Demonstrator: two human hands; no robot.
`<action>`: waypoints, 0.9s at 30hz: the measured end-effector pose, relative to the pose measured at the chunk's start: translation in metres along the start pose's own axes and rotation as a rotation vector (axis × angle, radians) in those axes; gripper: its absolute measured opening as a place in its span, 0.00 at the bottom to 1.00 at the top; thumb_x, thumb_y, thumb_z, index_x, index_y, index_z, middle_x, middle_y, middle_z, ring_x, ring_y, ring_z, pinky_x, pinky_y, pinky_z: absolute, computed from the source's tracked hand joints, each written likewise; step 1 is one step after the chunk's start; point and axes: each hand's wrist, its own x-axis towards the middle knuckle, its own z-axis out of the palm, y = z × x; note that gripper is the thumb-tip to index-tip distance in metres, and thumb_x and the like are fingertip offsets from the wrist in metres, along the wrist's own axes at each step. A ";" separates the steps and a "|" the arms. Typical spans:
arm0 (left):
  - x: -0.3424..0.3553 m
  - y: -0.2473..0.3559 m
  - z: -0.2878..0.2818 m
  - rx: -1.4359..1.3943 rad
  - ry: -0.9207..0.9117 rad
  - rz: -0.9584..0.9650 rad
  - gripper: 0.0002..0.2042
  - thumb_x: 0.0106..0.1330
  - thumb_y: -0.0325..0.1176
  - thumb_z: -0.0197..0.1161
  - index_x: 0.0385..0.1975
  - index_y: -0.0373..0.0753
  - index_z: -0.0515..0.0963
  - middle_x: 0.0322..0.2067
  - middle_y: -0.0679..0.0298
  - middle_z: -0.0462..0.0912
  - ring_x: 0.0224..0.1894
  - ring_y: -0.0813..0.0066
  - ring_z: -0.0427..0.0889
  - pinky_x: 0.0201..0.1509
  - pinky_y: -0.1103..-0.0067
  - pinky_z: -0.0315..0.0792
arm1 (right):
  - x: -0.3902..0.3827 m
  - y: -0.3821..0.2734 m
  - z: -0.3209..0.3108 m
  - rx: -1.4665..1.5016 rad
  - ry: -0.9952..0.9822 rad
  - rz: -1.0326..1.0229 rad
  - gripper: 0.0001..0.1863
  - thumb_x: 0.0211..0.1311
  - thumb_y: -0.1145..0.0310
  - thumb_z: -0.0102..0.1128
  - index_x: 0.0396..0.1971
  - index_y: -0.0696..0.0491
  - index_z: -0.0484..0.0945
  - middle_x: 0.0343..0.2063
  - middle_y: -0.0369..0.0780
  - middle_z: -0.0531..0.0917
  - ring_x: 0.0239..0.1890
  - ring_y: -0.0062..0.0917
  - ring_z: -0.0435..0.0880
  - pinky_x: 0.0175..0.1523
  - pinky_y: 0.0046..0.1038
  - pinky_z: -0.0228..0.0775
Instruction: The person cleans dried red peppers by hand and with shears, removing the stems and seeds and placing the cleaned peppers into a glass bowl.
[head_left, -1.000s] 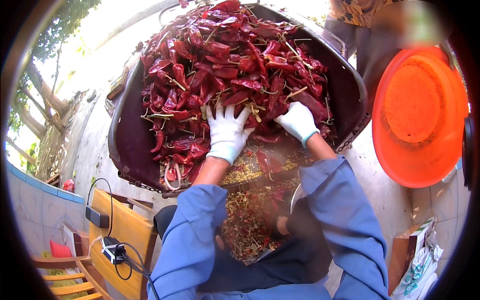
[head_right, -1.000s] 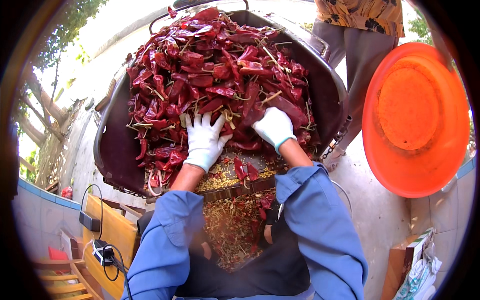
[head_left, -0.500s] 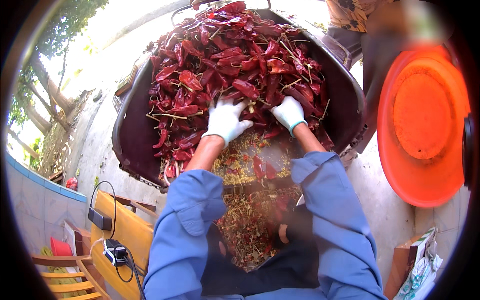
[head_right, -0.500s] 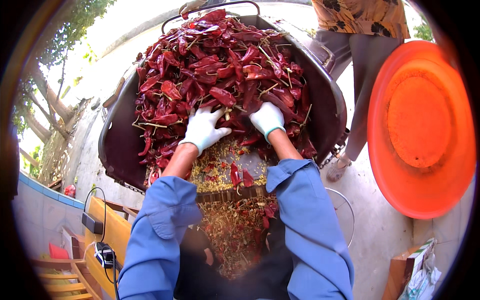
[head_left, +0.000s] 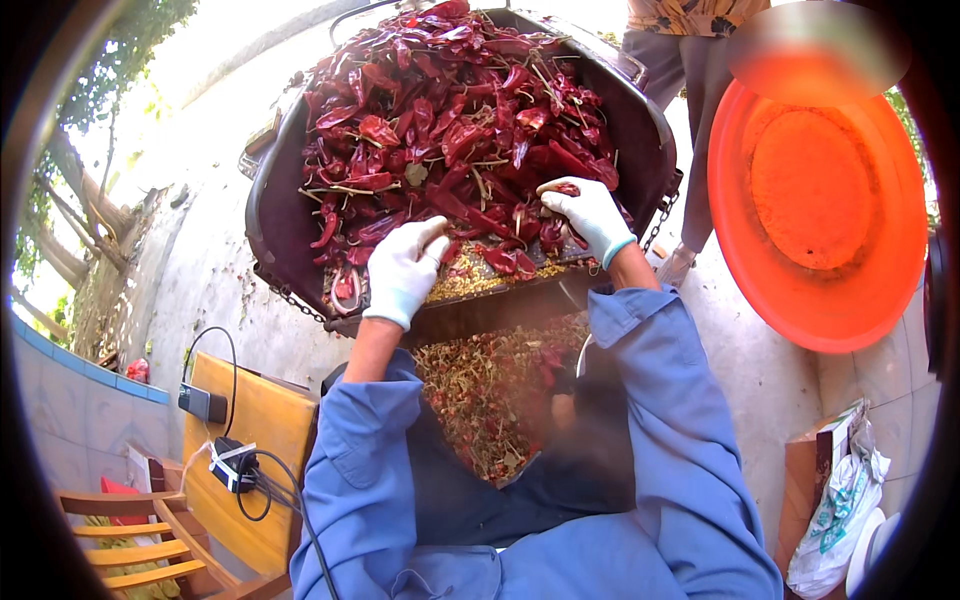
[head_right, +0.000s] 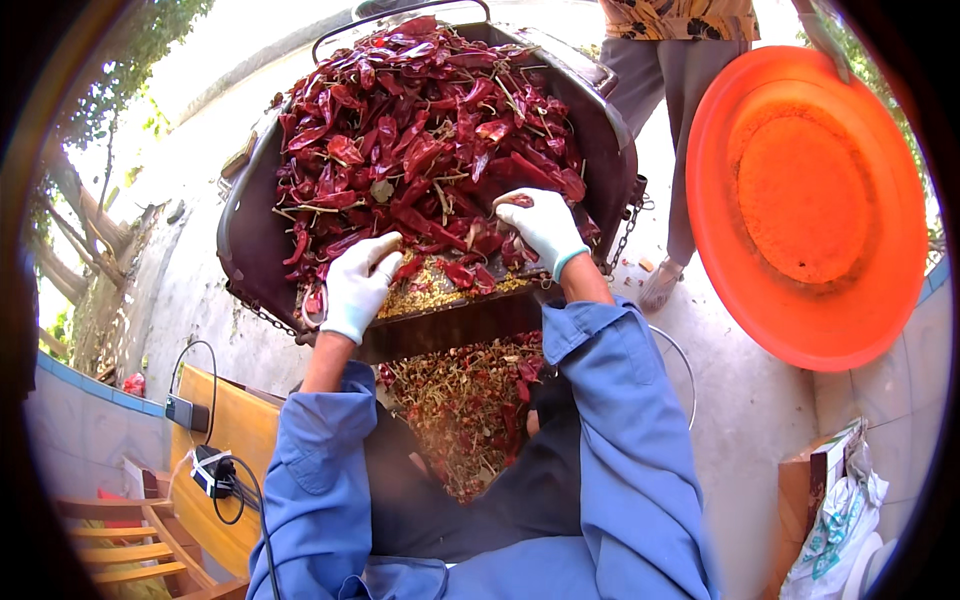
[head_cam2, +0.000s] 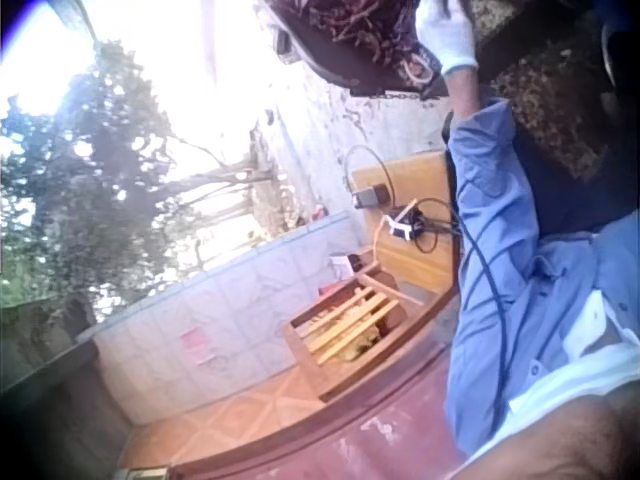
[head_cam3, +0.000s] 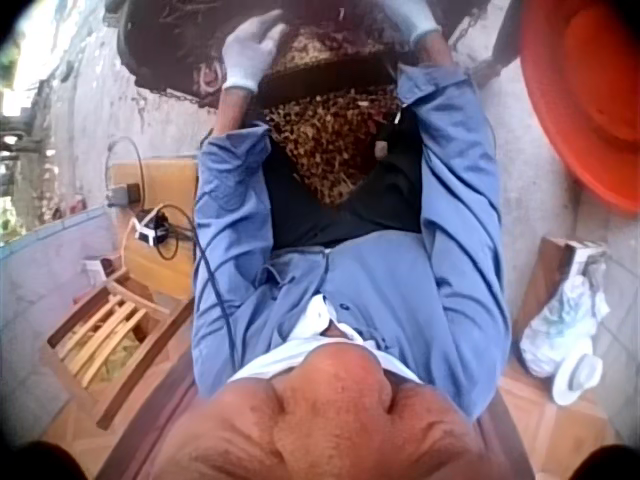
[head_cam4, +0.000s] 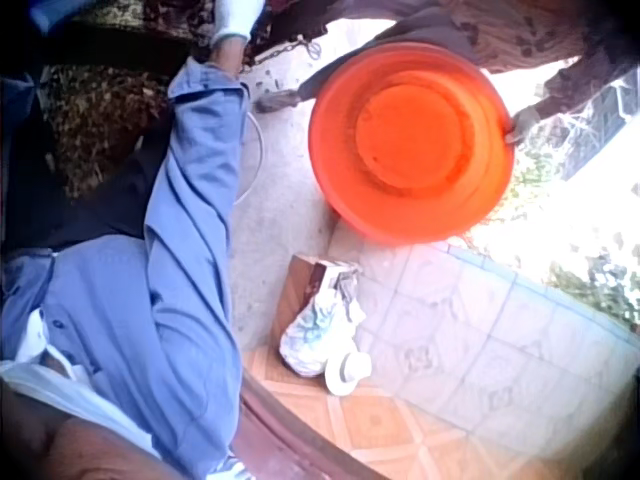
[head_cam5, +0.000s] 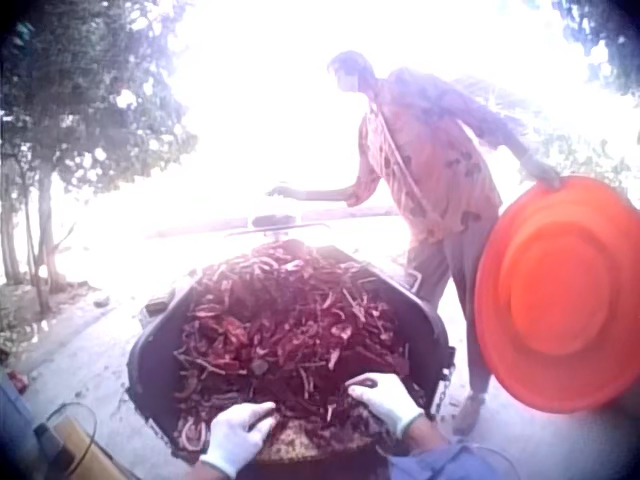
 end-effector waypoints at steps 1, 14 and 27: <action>-0.009 0.006 0.001 0.014 0.002 0.040 0.13 0.61 0.31 0.68 0.46 0.39 0.83 0.39 0.57 0.86 0.41 0.63 0.86 0.47 0.75 0.78 | -0.011 -0.008 0.001 0.062 0.029 0.023 0.09 0.60 0.71 0.63 0.40 0.55 0.85 0.26 0.37 0.85 0.19 0.17 0.78 0.24 0.20 0.69; -0.013 0.001 0.013 -0.224 0.147 -0.013 0.12 0.69 0.33 0.62 0.49 0.38 0.82 0.38 0.60 0.87 0.40 0.71 0.85 0.48 0.78 0.76 | -0.221 -0.036 -0.071 0.340 0.438 0.072 0.11 0.66 0.63 0.64 0.36 0.56 0.79 0.21 0.35 0.82 0.14 0.12 0.73 0.16 0.15 0.55; -0.007 -0.007 -0.026 -0.459 0.255 -0.336 0.17 0.76 0.35 0.54 0.57 0.33 0.76 0.45 0.56 0.85 0.45 0.74 0.83 0.54 0.79 0.76 | -0.365 0.102 -0.077 0.549 0.691 0.649 0.13 0.64 0.62 0.65 0.38 0.57 0.80 0.17 0.32 0.77 0.13 0.12 0.67 0.15 0.17 0.52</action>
